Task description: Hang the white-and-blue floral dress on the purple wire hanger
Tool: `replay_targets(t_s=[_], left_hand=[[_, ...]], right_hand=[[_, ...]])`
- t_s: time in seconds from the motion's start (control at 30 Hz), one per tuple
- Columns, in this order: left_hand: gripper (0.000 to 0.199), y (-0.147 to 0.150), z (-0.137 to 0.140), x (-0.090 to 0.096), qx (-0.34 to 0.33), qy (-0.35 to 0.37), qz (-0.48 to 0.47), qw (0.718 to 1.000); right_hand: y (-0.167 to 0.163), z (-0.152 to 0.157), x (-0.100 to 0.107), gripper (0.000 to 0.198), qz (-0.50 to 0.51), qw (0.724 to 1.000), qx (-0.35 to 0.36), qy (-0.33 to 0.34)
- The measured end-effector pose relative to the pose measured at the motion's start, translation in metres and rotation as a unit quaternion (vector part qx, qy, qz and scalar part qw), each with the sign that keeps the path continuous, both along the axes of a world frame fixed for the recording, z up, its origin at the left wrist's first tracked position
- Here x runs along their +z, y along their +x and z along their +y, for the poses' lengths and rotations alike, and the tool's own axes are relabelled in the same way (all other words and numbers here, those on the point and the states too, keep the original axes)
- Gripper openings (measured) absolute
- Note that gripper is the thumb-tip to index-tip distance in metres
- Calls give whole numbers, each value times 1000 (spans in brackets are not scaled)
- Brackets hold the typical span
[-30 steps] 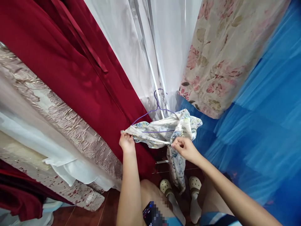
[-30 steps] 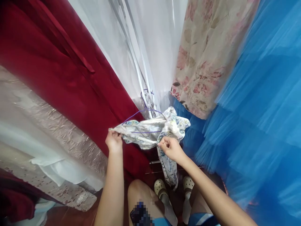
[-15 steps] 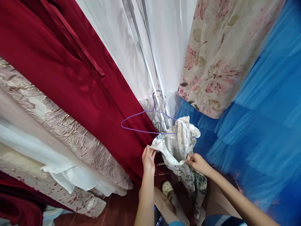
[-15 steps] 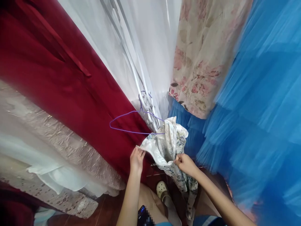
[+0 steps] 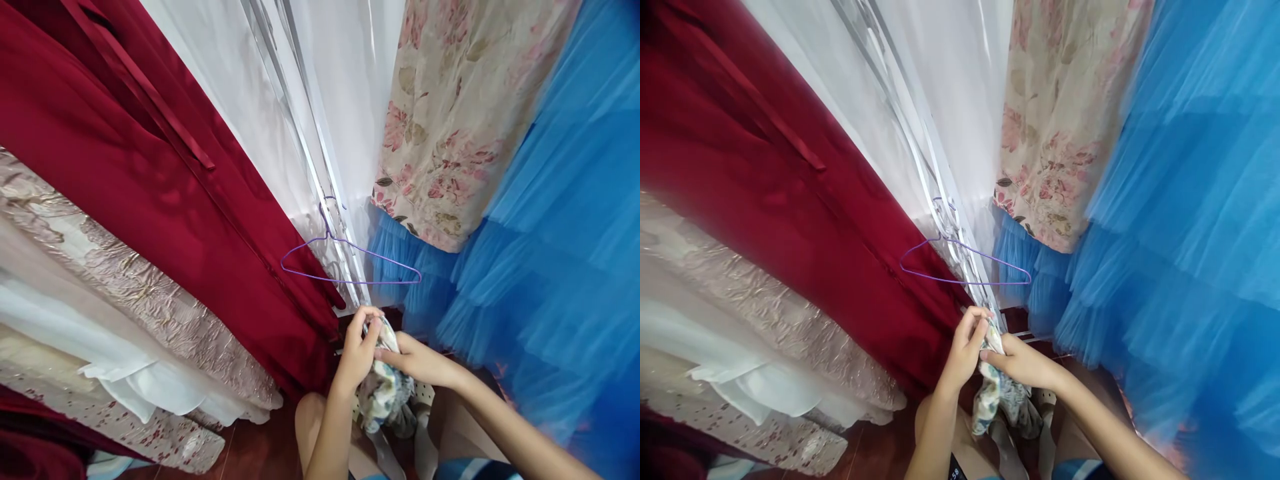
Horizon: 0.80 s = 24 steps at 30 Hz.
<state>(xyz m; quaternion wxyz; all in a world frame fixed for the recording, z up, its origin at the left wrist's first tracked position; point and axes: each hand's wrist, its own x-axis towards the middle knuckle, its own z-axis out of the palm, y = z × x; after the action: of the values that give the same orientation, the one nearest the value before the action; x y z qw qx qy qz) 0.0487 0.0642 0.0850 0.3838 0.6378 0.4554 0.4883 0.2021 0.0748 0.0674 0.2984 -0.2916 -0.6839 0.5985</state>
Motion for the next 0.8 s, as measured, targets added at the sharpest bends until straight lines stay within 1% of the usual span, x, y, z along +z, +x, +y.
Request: replay_targets(t_s=[0.07, 0.13, 0.17, 0.2, 0.23, 0.3, 0.37, 0.43, 0.5, 0.57, 0.63, 0.7, 0.73, 0.8], left_hand=[[30, -8, -5, -18, -65, -86, -26, 994], [37, -14, -13, -37, -139, -159, -43, 976], [39, -16, -18, -45, -167, -184, -47, 968], [40, -18, -23, -51, -181, -198, -47, 962], [40, -19, -28, -56, -177, -202, -43, 962], [36, -22, -35, -60, -125, -182, -33, 975], [33, -29, -39, -58, -60, -153, -30, 986], [32, -40, -39, -53, -15, -129, -28, 991], [34, -54, -37, -45, 27, -106, -27, 994], [36, -70, -35, -36, 78, -94, -42, 992], [35, -88, -33, -25, 121, -91, -61, 987], [33, -108, -31, -13, 141, -80, -37, 986], [31, -119, -30, -7, 138, -72, 5, 988], [22, -140, -25, 5, 103, -61, 118, 986]], right_hand=[[16, 0, 11, 30, -25, 1000, 9, -9], [38, 2, 25, 30, -32, 999, 17, -7], [49, 5, 33, 29, -38, 999, 18, -1], [60, 9, 41, 28, -46, 999, 12, 7], [71, 16, 49, 28, -56, 998, -3, 20], [88, 37, 64, 30, -67, 994, -58, 61], [96, 65, 79, 32, -54, 986, -114, 107], [90, 97, 90, 24, -24, 976, -150, 155], [72, 124, 98, 25, 11, 968, -171, 185], [48, 143, 100, 28, 35, 965, -172, 194], [26, 153, 97, 29, 57, 968, -151, 191], [13, 155, 89, 26, 78, 973, -126, 175], [10, 154, 85, 24, 87, 976, -118, 163], [11, 152, 79, 20, 100, 980, -110, 132]])
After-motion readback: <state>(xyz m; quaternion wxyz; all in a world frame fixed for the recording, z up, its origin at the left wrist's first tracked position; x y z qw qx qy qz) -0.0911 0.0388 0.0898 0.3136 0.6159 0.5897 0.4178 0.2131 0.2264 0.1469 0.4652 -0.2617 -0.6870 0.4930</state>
